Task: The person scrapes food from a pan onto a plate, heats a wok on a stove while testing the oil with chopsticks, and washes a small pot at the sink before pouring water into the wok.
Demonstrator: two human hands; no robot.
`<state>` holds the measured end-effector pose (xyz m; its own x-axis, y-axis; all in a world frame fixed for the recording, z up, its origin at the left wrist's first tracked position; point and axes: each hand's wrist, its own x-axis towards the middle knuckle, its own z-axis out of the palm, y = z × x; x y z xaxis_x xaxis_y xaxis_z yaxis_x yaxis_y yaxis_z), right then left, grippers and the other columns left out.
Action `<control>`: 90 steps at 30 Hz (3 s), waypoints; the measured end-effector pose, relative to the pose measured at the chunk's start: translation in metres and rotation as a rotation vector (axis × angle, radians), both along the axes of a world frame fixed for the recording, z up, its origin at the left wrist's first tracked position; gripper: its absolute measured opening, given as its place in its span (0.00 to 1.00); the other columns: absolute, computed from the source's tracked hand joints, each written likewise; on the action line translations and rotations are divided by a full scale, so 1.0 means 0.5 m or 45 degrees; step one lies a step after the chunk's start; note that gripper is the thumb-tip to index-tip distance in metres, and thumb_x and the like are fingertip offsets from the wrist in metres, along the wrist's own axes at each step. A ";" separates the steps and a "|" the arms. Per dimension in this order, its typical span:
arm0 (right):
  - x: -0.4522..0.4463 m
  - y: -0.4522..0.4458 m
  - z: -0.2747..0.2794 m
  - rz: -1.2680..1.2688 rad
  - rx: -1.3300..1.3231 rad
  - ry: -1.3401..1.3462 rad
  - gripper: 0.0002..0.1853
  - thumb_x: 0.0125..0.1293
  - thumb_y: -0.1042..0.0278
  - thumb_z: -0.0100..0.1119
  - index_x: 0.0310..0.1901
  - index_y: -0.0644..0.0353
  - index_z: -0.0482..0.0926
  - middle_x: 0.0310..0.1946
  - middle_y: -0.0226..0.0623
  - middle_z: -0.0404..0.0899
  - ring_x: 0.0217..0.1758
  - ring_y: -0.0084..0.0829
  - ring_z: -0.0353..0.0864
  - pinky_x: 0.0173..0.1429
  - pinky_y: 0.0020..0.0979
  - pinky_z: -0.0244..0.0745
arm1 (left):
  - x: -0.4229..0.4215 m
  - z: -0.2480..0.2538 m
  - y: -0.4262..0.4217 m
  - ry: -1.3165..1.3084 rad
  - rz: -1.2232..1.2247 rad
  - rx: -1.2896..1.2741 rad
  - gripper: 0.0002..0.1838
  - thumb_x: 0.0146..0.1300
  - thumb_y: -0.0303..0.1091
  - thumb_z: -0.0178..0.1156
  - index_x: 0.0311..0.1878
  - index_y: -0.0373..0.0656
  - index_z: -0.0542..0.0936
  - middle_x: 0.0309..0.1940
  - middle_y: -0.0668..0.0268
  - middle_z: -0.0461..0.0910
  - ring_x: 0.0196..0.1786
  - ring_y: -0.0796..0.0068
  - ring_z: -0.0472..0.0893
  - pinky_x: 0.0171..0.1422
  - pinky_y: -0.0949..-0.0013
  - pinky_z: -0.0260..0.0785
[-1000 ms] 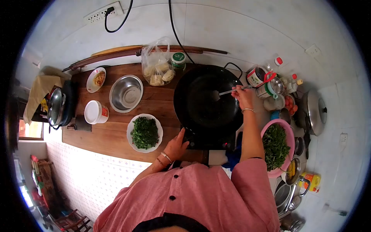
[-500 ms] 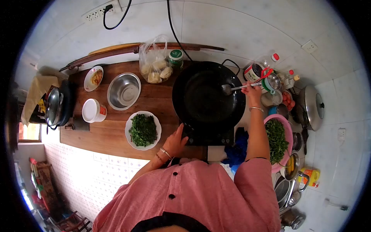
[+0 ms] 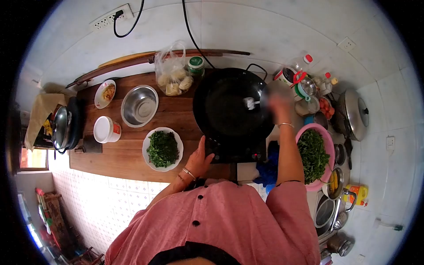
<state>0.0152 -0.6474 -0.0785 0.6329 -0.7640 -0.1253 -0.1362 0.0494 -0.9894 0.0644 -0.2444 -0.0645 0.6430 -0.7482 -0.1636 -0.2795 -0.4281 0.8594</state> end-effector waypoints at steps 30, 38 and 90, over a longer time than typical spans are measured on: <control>-0.060 0.156 0.049 -0.090 -0.259 -0.049 0.10 0.65 0.70 0.51 0.41 0.69 0.72 0.31 0.40 0.79 0.25 0.26 0.80 0.28 0.25 0.77 | -0.005 -0.038 -0.004 -0.048 -0.016 -0.080 0.32 0.57 0.38 0.57 0.61 0.35 0.58 0.44 0.39 0.74 0.45 0.39 0.74 0.48 0.50 0.68; -0.097 0.171 0.142 -0.205 -0.885 0.301 0.10 0.64 0.69 0.53 0.42 0.67 0.73 0.27 0.38 0.80 0.26 0.25 0.81 0.32 0.24 0.76 | -0.004 -0.032 -0.005 -0.073 -0.043 -0.067 0.32 0.58 0.36 0.55 0.61 0.31 0.56 0.45 0.38 0.73 0.45 0.40 0.75 0.49 0.51 0.69; -0.100 0.385 0.150 0.221 -1.007 0.333 0.11 0.59 0.68 0.61 0.30 0.66 0.71 0.21 0.42 0.75 0.25 0.36 0.79 0.30 0.30 0.71 | -0.009 -0.037 -0.011 -0.027 -0.064 -0.002 0.33 0.59 0.37 0.55 0.62 0.30 0.55 0.46 0.37 0.73 0.46 0.39 0.74 0.50 0.51 0.69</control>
